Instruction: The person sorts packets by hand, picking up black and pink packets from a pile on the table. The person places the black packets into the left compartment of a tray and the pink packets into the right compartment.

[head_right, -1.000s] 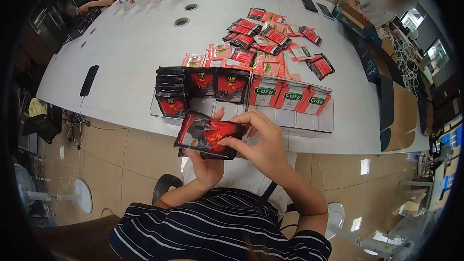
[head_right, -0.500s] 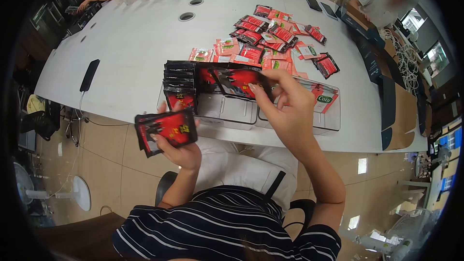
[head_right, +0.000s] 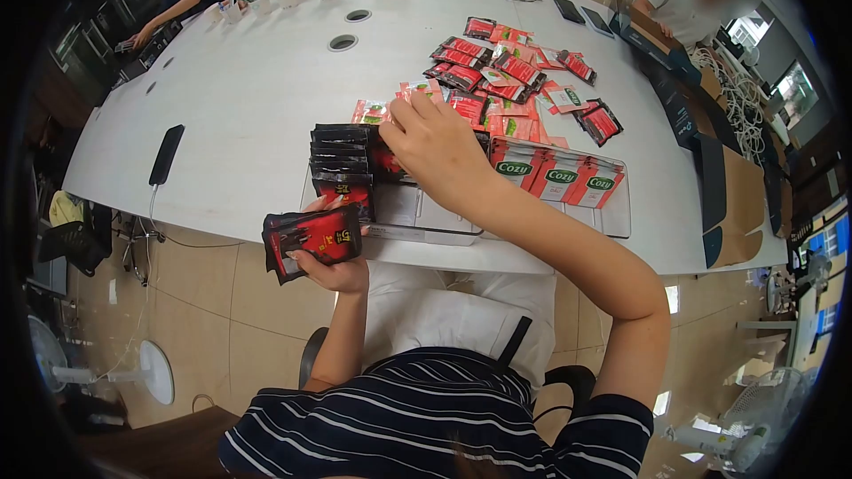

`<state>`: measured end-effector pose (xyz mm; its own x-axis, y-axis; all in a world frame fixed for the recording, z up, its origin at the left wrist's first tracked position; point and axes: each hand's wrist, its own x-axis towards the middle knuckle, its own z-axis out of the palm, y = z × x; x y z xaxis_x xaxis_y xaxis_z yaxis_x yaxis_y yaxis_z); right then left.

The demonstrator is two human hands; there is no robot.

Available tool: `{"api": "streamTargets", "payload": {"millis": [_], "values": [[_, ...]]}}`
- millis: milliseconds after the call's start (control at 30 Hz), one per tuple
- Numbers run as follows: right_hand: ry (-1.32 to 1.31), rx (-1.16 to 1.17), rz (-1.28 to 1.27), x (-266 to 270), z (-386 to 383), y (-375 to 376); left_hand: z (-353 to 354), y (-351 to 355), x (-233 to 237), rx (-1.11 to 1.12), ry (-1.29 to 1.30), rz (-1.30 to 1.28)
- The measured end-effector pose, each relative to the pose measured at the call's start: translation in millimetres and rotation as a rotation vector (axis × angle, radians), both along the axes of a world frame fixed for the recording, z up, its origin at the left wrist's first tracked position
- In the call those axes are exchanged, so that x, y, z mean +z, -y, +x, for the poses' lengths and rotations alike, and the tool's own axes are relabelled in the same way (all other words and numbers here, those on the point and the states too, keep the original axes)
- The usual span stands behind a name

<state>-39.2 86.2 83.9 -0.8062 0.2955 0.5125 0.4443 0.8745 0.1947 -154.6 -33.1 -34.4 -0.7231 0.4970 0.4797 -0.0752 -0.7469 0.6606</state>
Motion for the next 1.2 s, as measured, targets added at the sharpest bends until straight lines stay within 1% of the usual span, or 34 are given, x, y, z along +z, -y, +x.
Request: {"api": "streamTargets", "payload": {"millis": [133, 233, 333, 433, 533, 633, 733, 833, 867, 967, 1000, 1067, 1100, 1133, 1167, 1200], "values": [[0.011, -0.016, -0.011, 0, -3, 0, 1, -1, 2, 0.028, -0.002, -0.019], [0.063, -0.088, 0.013, -1, -3, 0, 2, -1, 1, 0.040, -0.009, -0.002], [0.060, -0.142, -0.058, -1, -4, -2, 3, 1, 5, 0.038, -0.009, -0.029], [0.037, -0.110, -0.031, -1, -1, -3, 4, 2, 9, 0.049, -0.035, -0.047], [-0.140, -0.020, -0.048, 2, 3, 2, 12, 5, 17, 0.067, 0.023, -0.091], [-0.305, 0.097, -0.074, 6, 11, 11, 20, 10, 30, -0.005, 0.107, -0.126], [-0.211, 0.173, -0.382, 12, 29, 33, 28, 16, 42, -0.167, 0.215, -0.126], [-0.331, 0.148, -0.679, 15, 32, 61, 41, 12, 46, -0.159, 0.199, -0.056], [-0.371, 0.133, -0.711, 10, 34, 64, 43, 12, 42, -0.211, 0.168, -0.035], [-0.394, 0.099, -1.014, 8, 42, 62, 56, 14, 43, -0.247, 0.207, -0.010], [-0.424, 0.099, -1.047, 8, 45, 61, 58, 15, 41, -0.266, 0.192, 0.073], [-0.484, 0.101, -1.113, 8, 53, 57, 58, 19, 19, -0.244, 0.274, 0.034], [-0.572, 0.097, -1.174, 9, 55, 57, 57, 22, 18, -0.233, 0.315, 0.014], [-0.660, 0.092, -1.232, 10, 56, 56, 52, 26, 18, -0.225, 0.154, -0.098], [-0.750, 0.086, -1.290, 12, 59, 54, 51, 28, 20, -0.189, 0.131, -0.103], [-0.701, 0.069, -1.177, 18, 64, 49, 50, 28, 32, -0.155, 0.109, -0.107]]}}
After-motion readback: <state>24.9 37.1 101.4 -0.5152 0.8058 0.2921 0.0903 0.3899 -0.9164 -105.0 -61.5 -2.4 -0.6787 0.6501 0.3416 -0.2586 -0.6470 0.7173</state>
